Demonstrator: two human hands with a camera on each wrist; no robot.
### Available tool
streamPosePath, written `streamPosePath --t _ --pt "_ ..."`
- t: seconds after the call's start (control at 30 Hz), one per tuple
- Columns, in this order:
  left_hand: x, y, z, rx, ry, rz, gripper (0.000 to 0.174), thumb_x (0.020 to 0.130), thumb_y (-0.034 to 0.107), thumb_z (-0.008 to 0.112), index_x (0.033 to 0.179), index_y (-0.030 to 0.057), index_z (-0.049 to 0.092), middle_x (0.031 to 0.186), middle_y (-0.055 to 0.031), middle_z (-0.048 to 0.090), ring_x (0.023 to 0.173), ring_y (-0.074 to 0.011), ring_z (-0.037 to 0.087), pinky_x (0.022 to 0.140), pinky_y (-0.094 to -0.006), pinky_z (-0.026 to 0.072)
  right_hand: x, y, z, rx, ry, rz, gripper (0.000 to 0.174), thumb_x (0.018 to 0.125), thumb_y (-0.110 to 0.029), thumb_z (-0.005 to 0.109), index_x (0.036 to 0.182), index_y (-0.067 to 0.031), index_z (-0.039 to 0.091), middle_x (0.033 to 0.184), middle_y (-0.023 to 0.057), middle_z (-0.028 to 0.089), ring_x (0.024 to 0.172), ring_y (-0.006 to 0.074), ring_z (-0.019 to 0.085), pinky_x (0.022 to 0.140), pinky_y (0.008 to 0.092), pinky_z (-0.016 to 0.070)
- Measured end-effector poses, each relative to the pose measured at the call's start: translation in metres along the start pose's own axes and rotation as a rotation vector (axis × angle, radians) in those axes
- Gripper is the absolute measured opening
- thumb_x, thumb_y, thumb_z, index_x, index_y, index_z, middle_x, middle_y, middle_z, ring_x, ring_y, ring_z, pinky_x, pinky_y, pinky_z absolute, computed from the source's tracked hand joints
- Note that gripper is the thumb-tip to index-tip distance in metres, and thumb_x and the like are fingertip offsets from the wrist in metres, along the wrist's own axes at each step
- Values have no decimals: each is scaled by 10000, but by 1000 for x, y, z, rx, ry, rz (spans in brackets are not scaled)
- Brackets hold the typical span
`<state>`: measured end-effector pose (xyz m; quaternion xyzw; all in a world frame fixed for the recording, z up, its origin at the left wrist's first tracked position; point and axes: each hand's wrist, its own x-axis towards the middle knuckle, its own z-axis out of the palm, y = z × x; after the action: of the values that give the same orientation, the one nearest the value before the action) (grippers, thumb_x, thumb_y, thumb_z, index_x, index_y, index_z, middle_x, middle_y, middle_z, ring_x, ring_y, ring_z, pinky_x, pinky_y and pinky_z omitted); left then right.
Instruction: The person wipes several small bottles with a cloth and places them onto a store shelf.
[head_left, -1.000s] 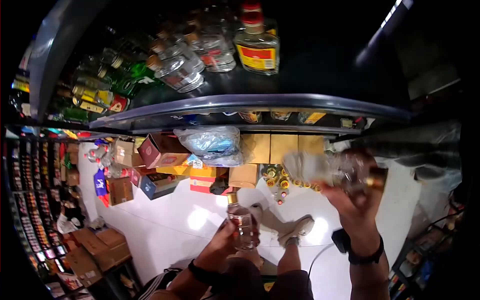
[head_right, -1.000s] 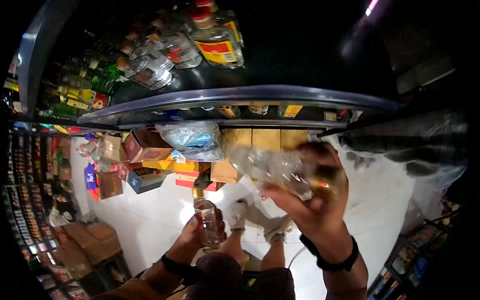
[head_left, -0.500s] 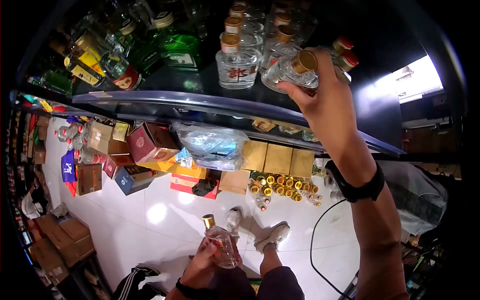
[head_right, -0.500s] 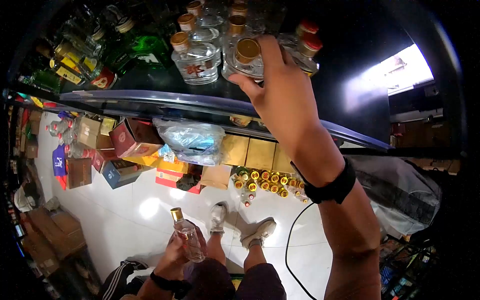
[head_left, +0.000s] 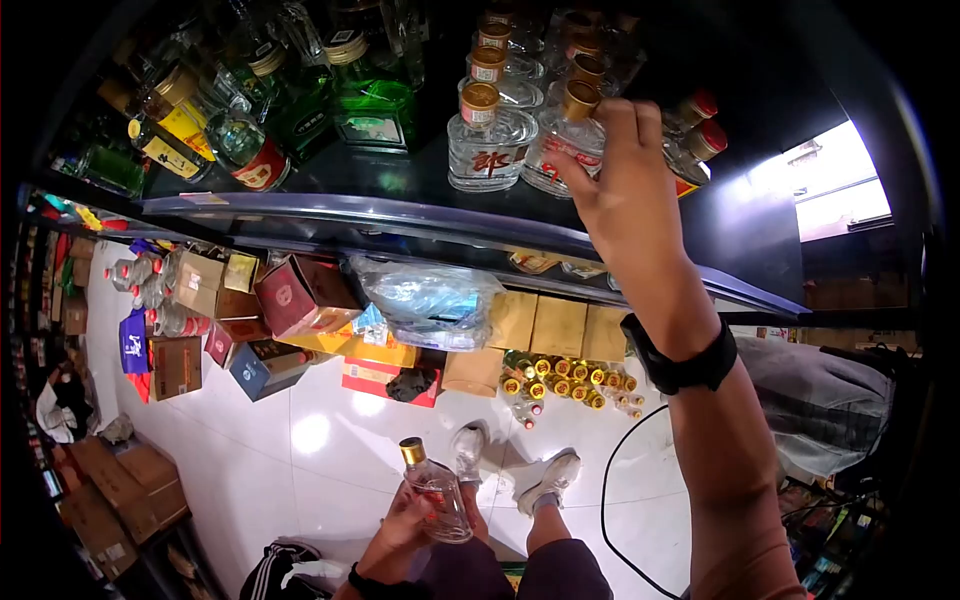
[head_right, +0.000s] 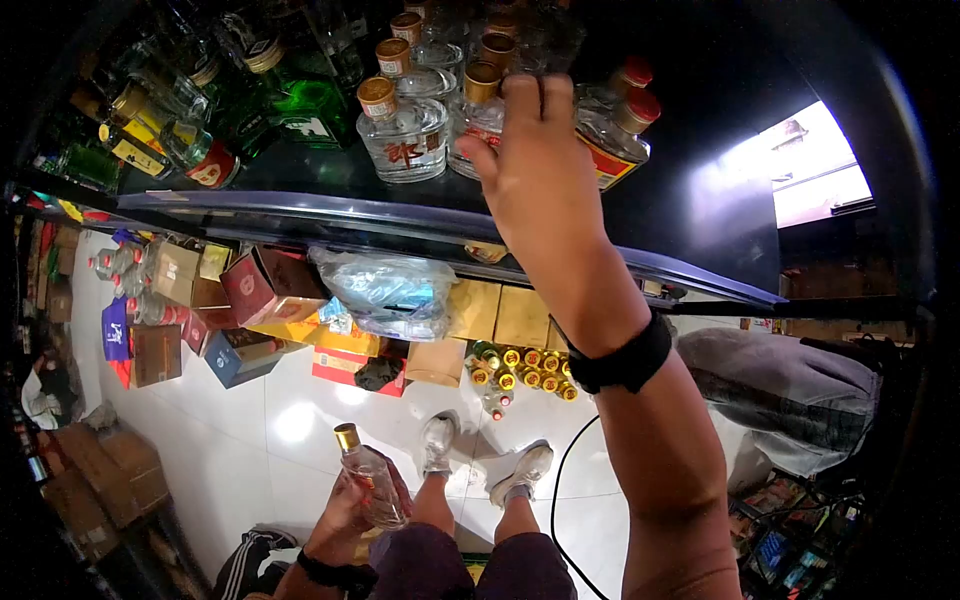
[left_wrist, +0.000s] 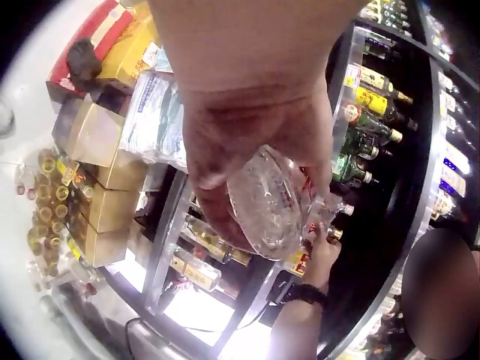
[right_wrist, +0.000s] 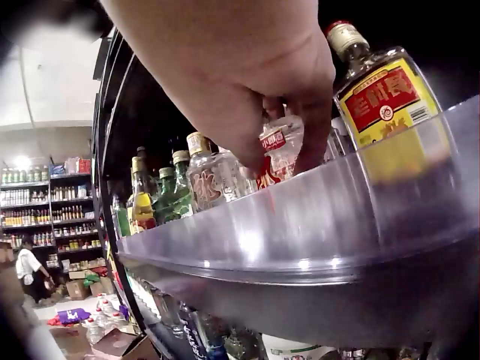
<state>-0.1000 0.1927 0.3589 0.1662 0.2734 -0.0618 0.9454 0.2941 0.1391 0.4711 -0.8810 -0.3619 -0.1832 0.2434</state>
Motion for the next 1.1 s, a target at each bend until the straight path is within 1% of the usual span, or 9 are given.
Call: streamPosePath --t 0.17,0.37,0.43,0.57,0.63,0.7,0.77,0.9,1.1 --pt "-7 8 36 -13 139 -74 543 851 287 692 1234 14 422 1083 -198 599 923 -324 652 798 -461 556 9 0 8 -16 1 125 503 792 -242 729 1151 -26 450 1152 199 469 943 432 576 757 466 519" --pt "-2 14 60 234 168 -49 524 880 417 632 1194 41 444 1002 -138 618 902 -239 651 768 -391 559 19 6 15 -118 75 66 499 803 -223 706 1163 -14 429 1178 202 456 938 417 597 752 451 545" --pt "4 11 49 110 94 -81 444 868 164 655 1210 -4 426 1088 -199 597 944 -314 649 833 -449 548 16 8 16 -111 109 27 486 796 -196 710 1164 -14 448 1168 196 466 913 411 609 746 449 546" --pt "19 0 51 112 -12 -3 438 871 146 646 1217 -5 424 1074 -181 602 962 -298 645 838 -441 549 -10 -6 -2 -95 55 44 442 832 -144 667 1210 -17 478 1189 204 489 857 364 648 741 410 553" --pt "33 2 74 113 56 116 476 851 85 663 1247 -1 412 1081 -151 601 985 -252 635 850 -403 542 -43 -19 -20 285 127 96 453 853 -142 651 1253 -25 473 1151 192 551 848 286 669 725 371 550" --pt "57 3 83 229 15 188 504 835 48 672 1259 -1 404 1083 -135 599 994 -227 625 858 -383 536 -81 -36 -45 750 -243 221 491 848 -127 668 1290 -47 468 1077 167 614 872 228 662 751 337 535" --pt "76 15 104 485 -62 268 609 801 -29 683 1316 1 359 1152 -109 570 1039 -163 584 866 -326 510 -102 -47 -73 781 -652 153 486 835 -95 677 1274 -43 474 1032 162 643 943 223 646 809 316 513" --pt "117 26 138 758 -171 616 649 757 -31 710 1217 59 261 1095 -95 482 971 -128 540 750 -269 485 -110 -44 -80 858 -640 452 518 795 -106 743 1229 -6 478 1099 125 606 1015 170 601 838 274 485" --pt "136 53 178 788 -143 664 702 760 65 767 1210 75 228 963 -133 563 841 -159 591 700 -268 496 -75 -25 -96 840 -596 358 496 806 -118 732 1182 41 450 1052 146 618 961 190 628 823 301 516"
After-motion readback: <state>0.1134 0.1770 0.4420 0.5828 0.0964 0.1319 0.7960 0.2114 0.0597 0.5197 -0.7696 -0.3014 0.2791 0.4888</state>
